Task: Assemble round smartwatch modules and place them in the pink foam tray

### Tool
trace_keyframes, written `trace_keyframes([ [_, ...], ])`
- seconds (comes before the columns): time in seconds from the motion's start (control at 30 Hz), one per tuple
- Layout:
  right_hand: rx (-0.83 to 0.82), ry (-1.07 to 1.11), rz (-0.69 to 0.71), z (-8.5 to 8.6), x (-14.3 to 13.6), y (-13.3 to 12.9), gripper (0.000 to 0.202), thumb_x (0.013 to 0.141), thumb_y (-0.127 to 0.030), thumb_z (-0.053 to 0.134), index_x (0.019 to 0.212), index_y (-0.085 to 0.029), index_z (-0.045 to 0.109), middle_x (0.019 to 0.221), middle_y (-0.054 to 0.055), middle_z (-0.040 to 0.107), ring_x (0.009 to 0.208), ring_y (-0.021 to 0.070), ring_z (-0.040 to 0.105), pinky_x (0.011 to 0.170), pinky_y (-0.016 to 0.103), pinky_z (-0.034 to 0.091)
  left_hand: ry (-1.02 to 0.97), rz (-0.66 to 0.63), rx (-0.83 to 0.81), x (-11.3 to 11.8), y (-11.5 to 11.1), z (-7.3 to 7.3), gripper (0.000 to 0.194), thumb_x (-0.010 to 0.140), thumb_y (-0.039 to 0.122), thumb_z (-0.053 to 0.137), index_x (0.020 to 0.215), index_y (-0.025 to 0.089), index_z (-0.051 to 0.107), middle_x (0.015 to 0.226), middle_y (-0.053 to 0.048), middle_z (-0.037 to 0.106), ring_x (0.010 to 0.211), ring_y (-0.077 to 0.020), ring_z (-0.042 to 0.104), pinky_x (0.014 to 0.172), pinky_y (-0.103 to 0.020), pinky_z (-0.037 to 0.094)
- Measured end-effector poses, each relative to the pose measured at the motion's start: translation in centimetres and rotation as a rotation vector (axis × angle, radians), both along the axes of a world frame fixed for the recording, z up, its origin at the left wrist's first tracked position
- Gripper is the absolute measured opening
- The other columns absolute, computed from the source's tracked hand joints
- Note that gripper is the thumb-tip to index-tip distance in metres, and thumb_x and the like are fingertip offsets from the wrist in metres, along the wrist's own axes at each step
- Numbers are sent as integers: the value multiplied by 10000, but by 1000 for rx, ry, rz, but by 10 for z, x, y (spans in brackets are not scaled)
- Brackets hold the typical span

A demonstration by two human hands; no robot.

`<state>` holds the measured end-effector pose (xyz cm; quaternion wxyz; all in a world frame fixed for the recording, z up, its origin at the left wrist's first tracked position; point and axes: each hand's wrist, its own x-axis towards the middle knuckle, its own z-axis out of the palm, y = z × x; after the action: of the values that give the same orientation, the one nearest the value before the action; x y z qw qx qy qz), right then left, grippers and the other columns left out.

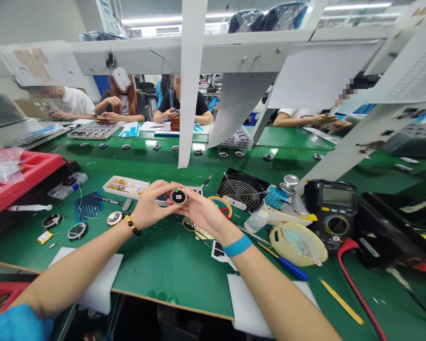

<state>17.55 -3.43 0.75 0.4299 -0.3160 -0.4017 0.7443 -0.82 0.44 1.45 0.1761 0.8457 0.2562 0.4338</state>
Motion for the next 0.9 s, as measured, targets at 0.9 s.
trace_keyframes([
  [0.9,19,72,33,-9,0,6,549,964,-507,415,1431,-219,388,1325,69,531,1134,64,612,993,200,545,37,-11,38,-4,7,-5,391,855,258,711,1240,210,663,1051,-67,670,980,-190,613,880,-314,492],
])
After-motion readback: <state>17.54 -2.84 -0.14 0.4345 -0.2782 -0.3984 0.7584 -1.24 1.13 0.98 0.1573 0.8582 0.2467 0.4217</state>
